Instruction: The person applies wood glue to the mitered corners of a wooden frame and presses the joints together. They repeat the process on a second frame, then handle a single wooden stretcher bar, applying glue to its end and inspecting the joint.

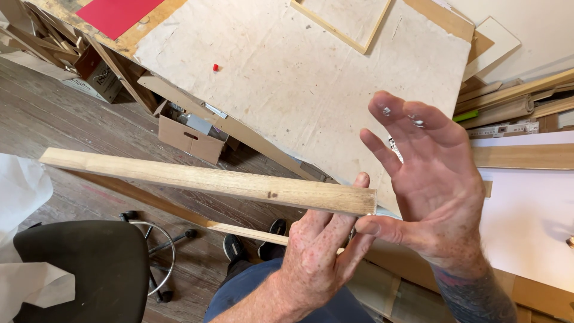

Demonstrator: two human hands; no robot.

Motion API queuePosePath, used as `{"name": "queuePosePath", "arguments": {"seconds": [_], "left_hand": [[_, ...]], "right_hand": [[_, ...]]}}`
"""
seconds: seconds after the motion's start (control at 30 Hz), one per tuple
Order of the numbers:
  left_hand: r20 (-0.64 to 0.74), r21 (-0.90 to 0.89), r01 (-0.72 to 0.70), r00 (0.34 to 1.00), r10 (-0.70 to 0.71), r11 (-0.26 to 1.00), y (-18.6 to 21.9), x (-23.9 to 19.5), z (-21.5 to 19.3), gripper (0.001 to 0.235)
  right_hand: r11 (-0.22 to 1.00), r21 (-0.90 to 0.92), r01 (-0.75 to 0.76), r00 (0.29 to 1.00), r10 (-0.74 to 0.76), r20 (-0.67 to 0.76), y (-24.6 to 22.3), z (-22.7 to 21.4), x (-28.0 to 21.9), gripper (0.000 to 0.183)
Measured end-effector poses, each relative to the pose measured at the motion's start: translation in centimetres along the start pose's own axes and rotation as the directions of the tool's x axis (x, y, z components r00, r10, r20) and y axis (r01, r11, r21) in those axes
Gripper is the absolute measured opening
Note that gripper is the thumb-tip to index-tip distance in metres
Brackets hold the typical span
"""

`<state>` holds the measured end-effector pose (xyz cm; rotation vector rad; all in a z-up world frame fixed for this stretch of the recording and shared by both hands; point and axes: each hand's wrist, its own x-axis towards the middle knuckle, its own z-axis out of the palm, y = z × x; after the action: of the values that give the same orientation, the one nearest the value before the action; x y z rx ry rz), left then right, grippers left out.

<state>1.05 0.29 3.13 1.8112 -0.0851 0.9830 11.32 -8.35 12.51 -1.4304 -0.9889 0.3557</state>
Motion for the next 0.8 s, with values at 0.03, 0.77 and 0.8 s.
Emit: {"name": "queuePosePath", "arguments": {"seconds": [0.03, 0.77, 0.8], "left_hand": [[0.002, 0.004, 0.003, 1.000, -0.003, 1.000, 0.0, 0.0, 0.0, 0.041], [-0.053, 0.099, -0.030, 0.998, 0.036, 0.995, -0.7, 1.1, -0.3, 0.037], [-0.053, 0.099, -0.030, 0.998, 0.035, 0.995, -0.7, 1.1, -0.4, 0.037]], "right_hand": [[1.000, 0.008, 0.003, 1.000, -0.003, -0.012, 0.0, 0.0, 0.0, 0.101], [0.970, -0.220, 0.100, 0.966, -0.148, -0.212, -0.3, 0.4, -0.7, 0.071], [0.970, -0.220, 0.100, 0.966, -0.147, -0.212, 0.8, -0.4, -0.6, 0.071]]}}
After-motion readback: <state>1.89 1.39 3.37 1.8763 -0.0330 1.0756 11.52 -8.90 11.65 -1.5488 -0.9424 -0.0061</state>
